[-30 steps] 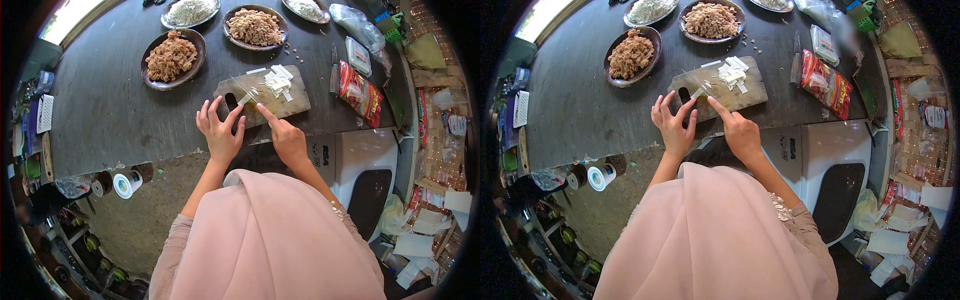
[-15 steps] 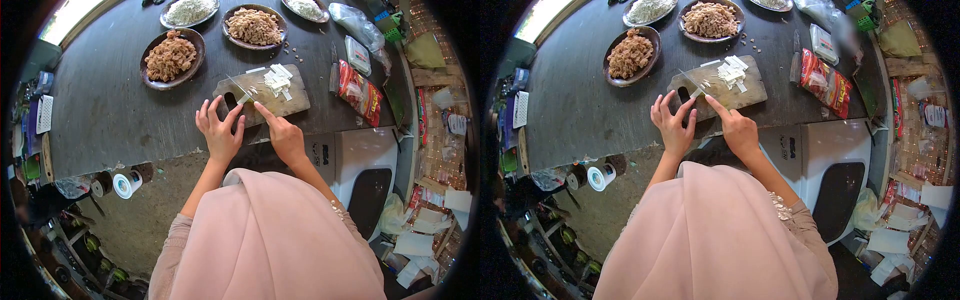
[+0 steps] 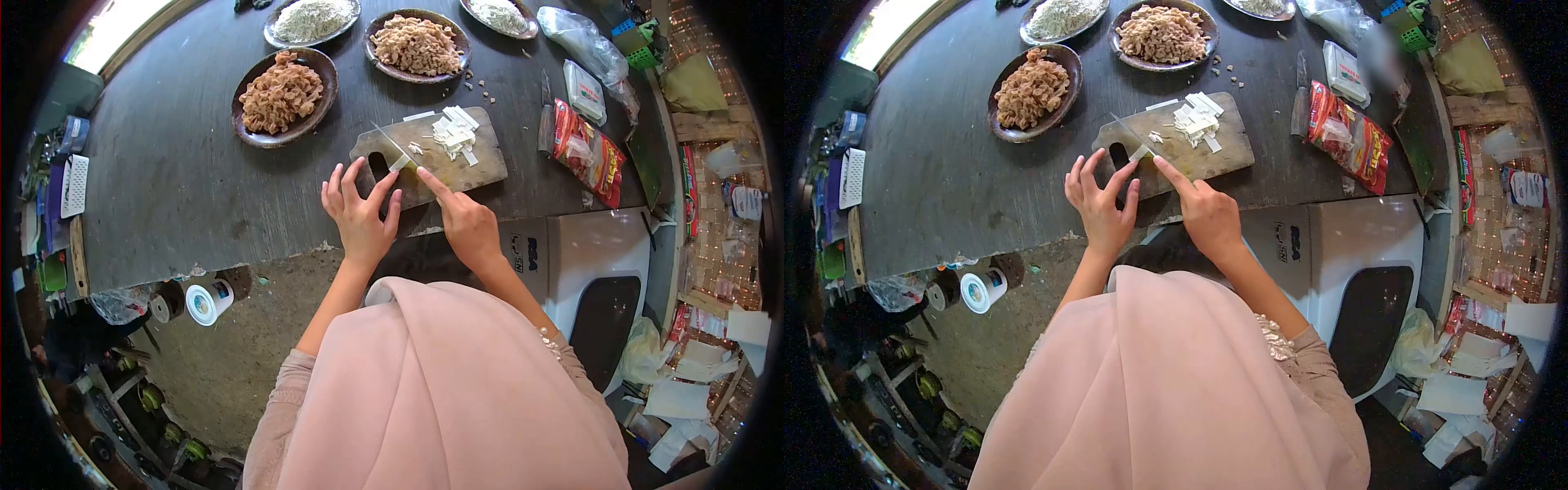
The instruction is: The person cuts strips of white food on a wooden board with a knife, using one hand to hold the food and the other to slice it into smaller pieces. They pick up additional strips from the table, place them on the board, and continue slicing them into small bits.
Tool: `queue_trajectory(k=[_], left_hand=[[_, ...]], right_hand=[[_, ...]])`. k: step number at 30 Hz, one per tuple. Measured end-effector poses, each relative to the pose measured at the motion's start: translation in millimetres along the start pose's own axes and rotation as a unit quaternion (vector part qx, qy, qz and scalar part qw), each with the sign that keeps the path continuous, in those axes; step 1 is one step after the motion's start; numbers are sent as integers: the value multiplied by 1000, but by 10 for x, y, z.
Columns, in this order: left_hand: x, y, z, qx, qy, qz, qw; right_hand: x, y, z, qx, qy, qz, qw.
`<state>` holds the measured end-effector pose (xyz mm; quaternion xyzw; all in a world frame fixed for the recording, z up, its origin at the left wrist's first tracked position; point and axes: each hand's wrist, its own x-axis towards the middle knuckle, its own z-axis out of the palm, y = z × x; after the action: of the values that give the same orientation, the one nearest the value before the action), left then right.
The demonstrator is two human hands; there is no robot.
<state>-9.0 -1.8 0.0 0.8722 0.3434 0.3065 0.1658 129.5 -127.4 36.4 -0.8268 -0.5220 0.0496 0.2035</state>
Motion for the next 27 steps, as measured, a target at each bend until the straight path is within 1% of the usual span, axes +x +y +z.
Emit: queue_trajectory(k=[3,10,13,16,19,24,27], left_hand=[[-6,13,3,1,-2,-2,1000],[-2,14,-8,1,1,-2,1000],[1,19,-12,1,0,-3,1000],[-10,9,15,4,4,-2,1000],[-8,15,5,5,3,0,1000],[-5,15,17,4,6,-1,1000],[-6,8,12,4,5,-1,1000]], right_hand=[[-42,-1,-1,-14,-18,-1,1000],[-8,-13,28,-9,-1,-11,1000],[-41,-28,-2,2,-14,-2,1000],[-3,-3,36,-17,-20,2,1000],[60,19,44,3,14,-2,1000],[-50,-12,-12,0,-24,2,1000],[-49,-13,23,-6,-23,6,1000]])
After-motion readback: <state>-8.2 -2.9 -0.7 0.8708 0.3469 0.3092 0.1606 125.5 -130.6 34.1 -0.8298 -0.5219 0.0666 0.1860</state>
